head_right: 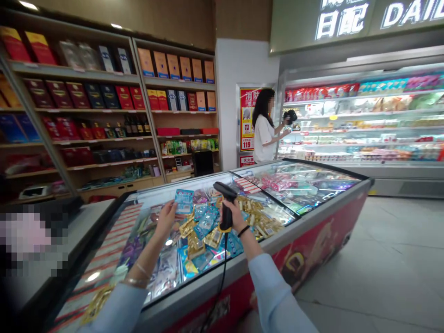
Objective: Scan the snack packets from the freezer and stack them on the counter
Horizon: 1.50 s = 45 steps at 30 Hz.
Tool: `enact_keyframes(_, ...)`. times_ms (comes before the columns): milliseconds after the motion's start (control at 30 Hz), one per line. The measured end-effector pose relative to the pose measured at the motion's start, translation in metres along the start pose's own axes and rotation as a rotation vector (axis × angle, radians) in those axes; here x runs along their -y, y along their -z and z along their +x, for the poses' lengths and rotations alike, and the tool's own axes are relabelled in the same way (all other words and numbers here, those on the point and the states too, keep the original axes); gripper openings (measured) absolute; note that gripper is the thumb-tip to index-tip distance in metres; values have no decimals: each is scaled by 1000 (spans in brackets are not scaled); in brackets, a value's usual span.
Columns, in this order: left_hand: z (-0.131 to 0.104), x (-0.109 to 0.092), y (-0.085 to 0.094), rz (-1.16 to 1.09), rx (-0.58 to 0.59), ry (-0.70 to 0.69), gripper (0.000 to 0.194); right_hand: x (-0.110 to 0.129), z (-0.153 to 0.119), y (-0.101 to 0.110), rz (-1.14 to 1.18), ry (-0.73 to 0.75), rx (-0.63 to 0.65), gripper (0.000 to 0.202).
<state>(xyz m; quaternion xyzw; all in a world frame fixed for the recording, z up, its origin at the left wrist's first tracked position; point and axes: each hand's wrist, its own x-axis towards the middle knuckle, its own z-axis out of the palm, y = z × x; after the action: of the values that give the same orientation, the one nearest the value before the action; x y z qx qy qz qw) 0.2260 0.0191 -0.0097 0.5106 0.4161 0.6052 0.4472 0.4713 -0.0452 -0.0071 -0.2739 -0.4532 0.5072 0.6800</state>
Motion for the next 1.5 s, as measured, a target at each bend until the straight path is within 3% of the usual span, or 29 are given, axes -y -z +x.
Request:
enact_keyframes(100, -3, 23, -36, -20, 88, 57, 38, 16, -17, 56, 36, 61, -84, 36)
enact_keyframes(200, -7, 41, -54, 8, 156, 64, 46, 19, -29, 94, 80, 82, -134, 33)
enact_keyframes(267, -11, 46, -57, 186, 147, 2, 50, 15, -34, 108, 82, 83, -164, 33)
enact_keyframes(333, -17, 48, -53, 522, 84, -130, 47, 7, -37, 114, 65, 77, -210, 34)
enact_keyframes(433, -24, 52, -44, 1007, -30, -389, 36, -6, -39, 116, 47, 58, -310, 37)
enact_keyframes(500, -26, 57, -39, 1166, -34, -527, 34, -13, -38, 116, 59, 62, -315, 40)
enact_keyframes(567, -26, 62, -38, 1222, -28, -577, 31, -15, -37, 115, 68, 74, -316, 42)
enact_keyframes(833, -27, 67, -45, 1088, 168, -532, 28, -13, -38, 117, 43, 15, -347, 42)
enact_keyframes(1233, -25, 71, -45, 953, 178, -551, 30, -10, -37, 117, 34, 60, -355, 36)
enact_keyframes(1367, -14, 56, -39, 845, 152, -548, 31, -7, -39, 114, 25, 75, -381, 37)
enact_keyframes(1500, -5, 20, -7, 803, 88, -522, 33, 3, -46, 104, 1, 81, -396, 34)
